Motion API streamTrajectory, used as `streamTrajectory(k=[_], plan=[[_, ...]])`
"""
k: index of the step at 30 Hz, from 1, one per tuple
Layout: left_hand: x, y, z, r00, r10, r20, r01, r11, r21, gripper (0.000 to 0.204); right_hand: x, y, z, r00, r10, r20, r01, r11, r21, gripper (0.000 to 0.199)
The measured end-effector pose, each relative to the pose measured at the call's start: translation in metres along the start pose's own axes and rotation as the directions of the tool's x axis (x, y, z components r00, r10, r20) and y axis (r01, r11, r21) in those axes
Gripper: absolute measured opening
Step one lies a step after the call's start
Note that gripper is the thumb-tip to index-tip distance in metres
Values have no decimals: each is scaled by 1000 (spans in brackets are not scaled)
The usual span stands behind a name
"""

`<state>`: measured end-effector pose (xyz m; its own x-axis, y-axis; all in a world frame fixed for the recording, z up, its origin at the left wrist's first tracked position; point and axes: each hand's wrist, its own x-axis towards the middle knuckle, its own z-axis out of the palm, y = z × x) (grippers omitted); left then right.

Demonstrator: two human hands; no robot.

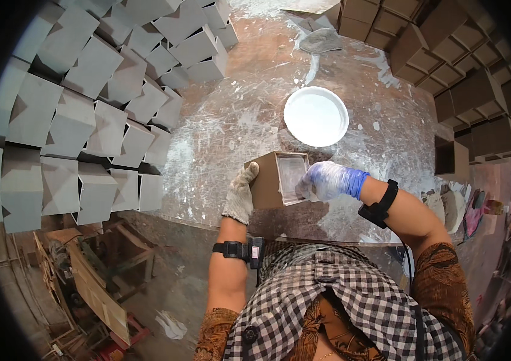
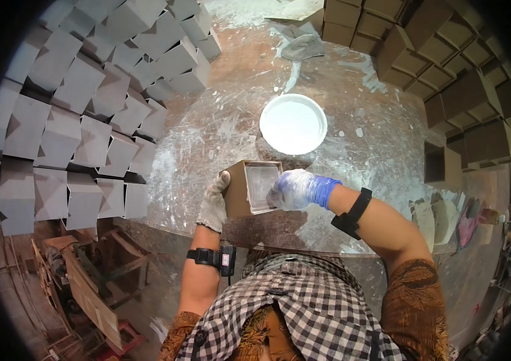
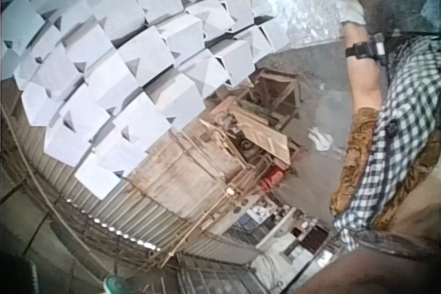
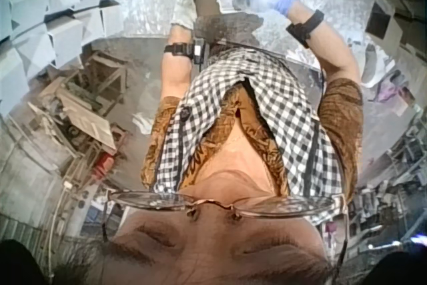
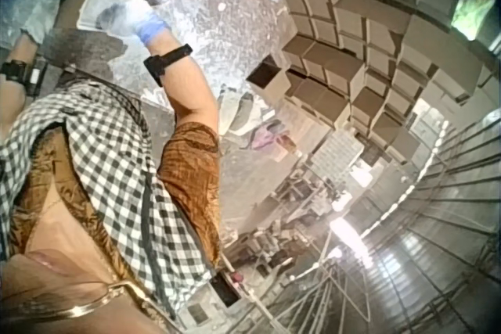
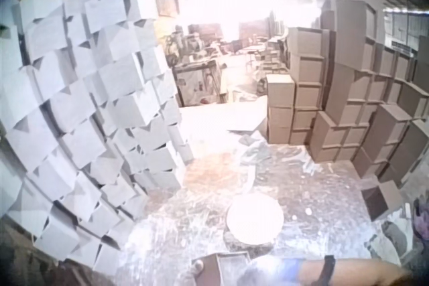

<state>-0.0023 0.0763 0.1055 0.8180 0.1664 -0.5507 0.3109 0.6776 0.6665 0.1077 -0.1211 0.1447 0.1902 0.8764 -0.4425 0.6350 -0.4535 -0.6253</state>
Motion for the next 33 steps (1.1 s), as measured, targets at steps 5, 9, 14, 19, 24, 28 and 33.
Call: streamTrajectory(k=[5,9,14,19,24,28,33], plan=[[12,-10,-25,997,2,-76,-1,1000,6,36,1,6,1,993,120,13,-114,890,441,43],[21,-20,-41,998,9,-64,-17,993,-120,23,5,30,10,994,74,-84,17,639,769,30],[10,-10,-20,997,-41,-63,35,994,-100,16,-13,67,11,828,424,-366,95,538,838,34],[20,-17,-34,999,-39,-34,36,996,-80,28,-12,18,-4,855,219,-470,-40,931,362,26],[9,-13,-18,997,17,-74,-17,1000,-11,32,-3,3,3,933,137,-332,-94,985,144,23],[6,-11,-14,997,37,-66,-38,999,-1,37,-21,-20,-5,975,213,-61,-186,936,298,35],[3,-7,-7,1000,17,-24,-17,1000,-14,40,-24,-13,10,951,232,-205,38,569,822,34]])
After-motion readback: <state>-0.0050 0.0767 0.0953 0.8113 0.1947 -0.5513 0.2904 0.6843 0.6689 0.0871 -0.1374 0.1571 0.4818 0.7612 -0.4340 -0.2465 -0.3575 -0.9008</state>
